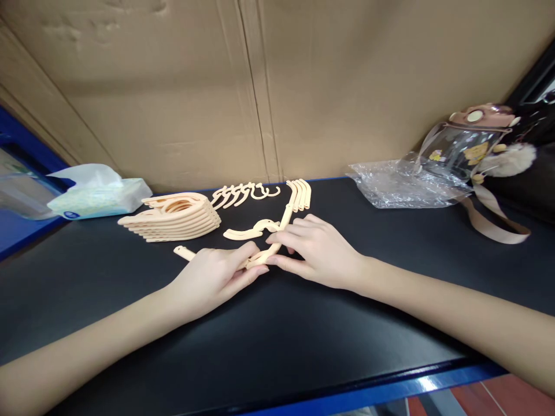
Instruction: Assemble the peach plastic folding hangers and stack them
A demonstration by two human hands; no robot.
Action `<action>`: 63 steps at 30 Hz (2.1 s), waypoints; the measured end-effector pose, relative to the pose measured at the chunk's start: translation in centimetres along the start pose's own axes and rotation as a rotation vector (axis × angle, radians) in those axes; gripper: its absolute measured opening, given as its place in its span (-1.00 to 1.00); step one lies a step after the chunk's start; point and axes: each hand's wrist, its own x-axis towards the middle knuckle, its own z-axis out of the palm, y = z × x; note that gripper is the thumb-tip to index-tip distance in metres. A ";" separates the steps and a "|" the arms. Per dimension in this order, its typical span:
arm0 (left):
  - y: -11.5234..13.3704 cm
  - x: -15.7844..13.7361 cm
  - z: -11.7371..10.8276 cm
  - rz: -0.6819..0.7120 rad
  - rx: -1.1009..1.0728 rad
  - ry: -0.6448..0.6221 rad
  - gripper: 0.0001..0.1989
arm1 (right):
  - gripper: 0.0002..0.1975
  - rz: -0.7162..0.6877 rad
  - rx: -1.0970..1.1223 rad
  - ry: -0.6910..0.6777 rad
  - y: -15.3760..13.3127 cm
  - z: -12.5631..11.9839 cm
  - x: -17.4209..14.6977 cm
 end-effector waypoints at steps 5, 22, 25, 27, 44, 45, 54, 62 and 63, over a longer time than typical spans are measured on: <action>-0.2 -0.3 0.1 0.125 -0.019 0.013 -0.71 | -0.74 0.063 0.052 0.010 -0.1 -0.1 0.1; -0.8 -0.1 0.4 0.222 0.111 0.174 -0.75 | -0.78 0.305 -0.159 0.008 2.2 0.7 0.1; -1.0 0.2 0.3 0.210 0.154 0.230 -0.75 | -0.77 0.312 -0.209 -0.021 2.5 0.8 0.1; -1.2 0.3 0.3 0.212 0.147 0.242 -0.76 | -0.78 0.331 -0.196 -0.002 2.5 0.8 0.1; -2.1 0.5 0.7 0.043 -0.012 0.023 -0.41 | -0.76 0.341 -0.055 -0.002 4.1 1.0 0.1; -2.2 0.5 0.7 0.030 -0.019 0.004 -0.40 | -0.76 0.348 -0.053 -0.002 4.2 1.1 0.1; -1.6 0.4 0.4 0.025 0.197 0.104 -0.63 | -0.76 0.300 -0.072 0.052 4.1 1.0 0.1; -1.7 0.1 0.1 0.063 0.429 0.140 -0.79 | -0.73 -0.006 -0.274 0.010 1.0 0.4 0.2; -1.7 0.1 0.1 0.069 0.433 0.146 -0.78 | -0.74 -0.035 -0.310 -0.004 1.0 0.5 0.2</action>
